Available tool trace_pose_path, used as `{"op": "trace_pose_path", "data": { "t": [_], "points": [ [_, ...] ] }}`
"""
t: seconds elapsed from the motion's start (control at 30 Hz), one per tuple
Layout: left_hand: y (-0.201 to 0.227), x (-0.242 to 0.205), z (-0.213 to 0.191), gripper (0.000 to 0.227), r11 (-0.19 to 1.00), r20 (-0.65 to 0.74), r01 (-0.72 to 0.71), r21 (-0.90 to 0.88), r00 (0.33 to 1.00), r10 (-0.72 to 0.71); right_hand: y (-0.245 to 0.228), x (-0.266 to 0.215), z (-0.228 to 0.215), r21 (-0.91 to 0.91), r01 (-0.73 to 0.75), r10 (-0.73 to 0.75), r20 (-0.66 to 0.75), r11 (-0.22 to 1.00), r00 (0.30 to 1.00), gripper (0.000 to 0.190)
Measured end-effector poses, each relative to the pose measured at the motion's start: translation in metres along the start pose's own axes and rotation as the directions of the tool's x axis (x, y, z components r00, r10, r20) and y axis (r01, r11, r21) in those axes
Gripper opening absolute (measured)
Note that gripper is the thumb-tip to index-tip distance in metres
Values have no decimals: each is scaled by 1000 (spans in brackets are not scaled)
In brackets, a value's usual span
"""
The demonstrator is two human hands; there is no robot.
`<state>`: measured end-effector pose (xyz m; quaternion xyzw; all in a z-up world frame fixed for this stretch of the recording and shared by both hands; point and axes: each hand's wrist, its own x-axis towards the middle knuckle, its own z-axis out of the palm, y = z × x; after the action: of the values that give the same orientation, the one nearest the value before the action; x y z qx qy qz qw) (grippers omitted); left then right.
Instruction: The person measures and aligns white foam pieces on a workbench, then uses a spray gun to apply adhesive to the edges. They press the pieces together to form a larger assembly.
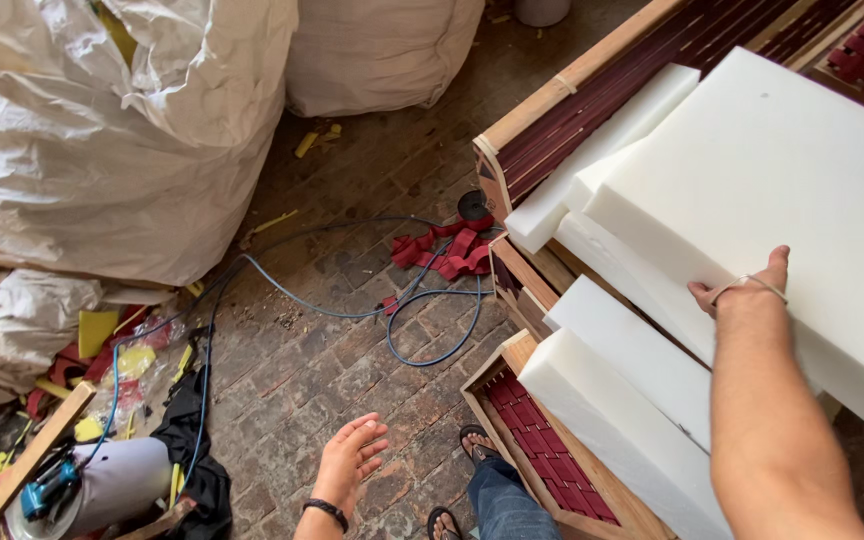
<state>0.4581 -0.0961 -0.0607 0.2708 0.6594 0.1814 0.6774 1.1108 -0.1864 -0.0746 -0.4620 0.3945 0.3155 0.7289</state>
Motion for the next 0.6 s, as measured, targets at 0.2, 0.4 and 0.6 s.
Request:
{"op": "trace_pose_path", "data": {
  "t": [0.2, 0.4, 0.6],
  "points": [
    [-4, -3, 2, 40, 998, -22, 14, -66, 1000, -15, -6, -5, 16, -66, -27, 14, -181, 997, 983, 61],
    [-17, -5, -26, 40, 985, -73, -18, -170, 997, 6, 6, 46, 11, 275, 80, -87, 12, 958, 996, 72],
    [-30, -12, -57, 40, 966, -121, -57, -253, 992, 26, -4, 37, 26, 356, 216, -282, 145, 909, 948, 56]
  ]
}}
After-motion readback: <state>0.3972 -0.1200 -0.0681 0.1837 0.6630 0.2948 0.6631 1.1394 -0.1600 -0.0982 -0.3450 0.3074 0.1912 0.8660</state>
